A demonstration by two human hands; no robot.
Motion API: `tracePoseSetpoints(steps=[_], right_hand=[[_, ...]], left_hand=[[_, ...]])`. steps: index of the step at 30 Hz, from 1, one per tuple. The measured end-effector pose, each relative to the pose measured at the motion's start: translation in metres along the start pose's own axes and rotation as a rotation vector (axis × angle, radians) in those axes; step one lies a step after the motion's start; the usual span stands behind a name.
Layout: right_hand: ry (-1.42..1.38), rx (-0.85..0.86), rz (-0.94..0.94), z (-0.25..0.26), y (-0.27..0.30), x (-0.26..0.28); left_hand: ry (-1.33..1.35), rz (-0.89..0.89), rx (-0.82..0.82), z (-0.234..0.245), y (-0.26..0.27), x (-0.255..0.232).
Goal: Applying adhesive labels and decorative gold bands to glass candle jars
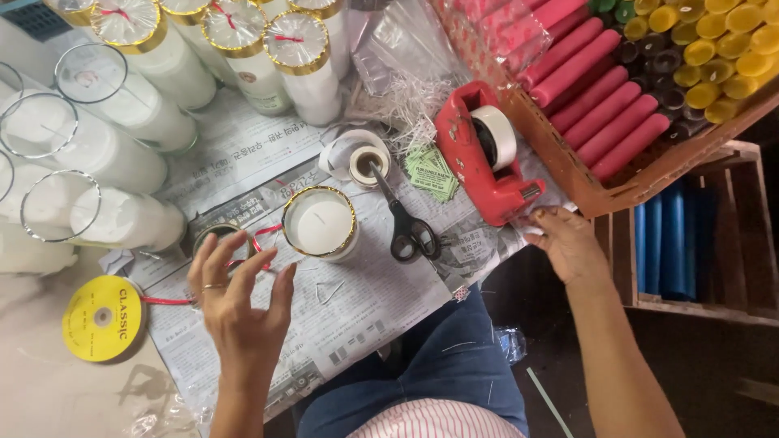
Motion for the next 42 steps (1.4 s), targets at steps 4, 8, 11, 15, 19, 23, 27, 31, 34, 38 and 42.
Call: tracePoseSetpoints(steps=[4,8,11,15,19,23,27,31,34,38,42], right_hand=[[0.047,0.033,-0.05,-0.02,0.005,-0.027],[0.202,0.109,0.063,-0.03,0.043,0.007],[0.38,0.189,0.172,-0.052,0.083,0.037],[0.579,0.308,0.254,-0.103,0.129,0.066],[0.565,0.54,0.532,-0.17,0.148,0.068],[0.664,0.658,0.534,-0.228,0.172,0.084],[0.83,0.637,0.55,-0.245,0.181,0.087],[0.892,0.634,0.58,-0.252,0.182,0.08],[0.972,0.586,0.623,-0.25,0.182,0.079],[1.028,0.557,0.605,-0.246,0.183,0.077],[0.992,0.589,0.584,-0.242,0.186,0.076]], left_hand=[[0.184,0.099,0.062,-0.023,-0.002,0.017],[0.59,0.334,0.384,-0.063,-0.009,0.035],[0.693,0.314,0.457,-0.073,-0.023,0.03],[0.771,0.248,0.291,-0.084,-0.021,0.022],[0.622,0.282,-0.059,-0.102,0.012,0.005],[0.511,0.224,-0.027,-0.086,0.032,0.0],[0.549,0.307,0.01,-0.04,0.042,0.006],[0.55,0.196,0.074,-0.021,0.026,-0.028],[0.331,0.002,0.017,-0.02,0.022,-0.047],[0.183,-0.033,-0.017,-0.032,0.026,-0.05],[0.242,-0.026,-0.009,-0.037,0.025,-0.044]])
Point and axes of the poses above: each hand's wrist, its own y-axis away from the middle knuckle, its own z-axis out of the back of the hand, x = y × z, the point moved 4 cm from there along -y, towards the middle knuckle, and after that the axes turned 1 degree about -z, right-handed, at the moved point
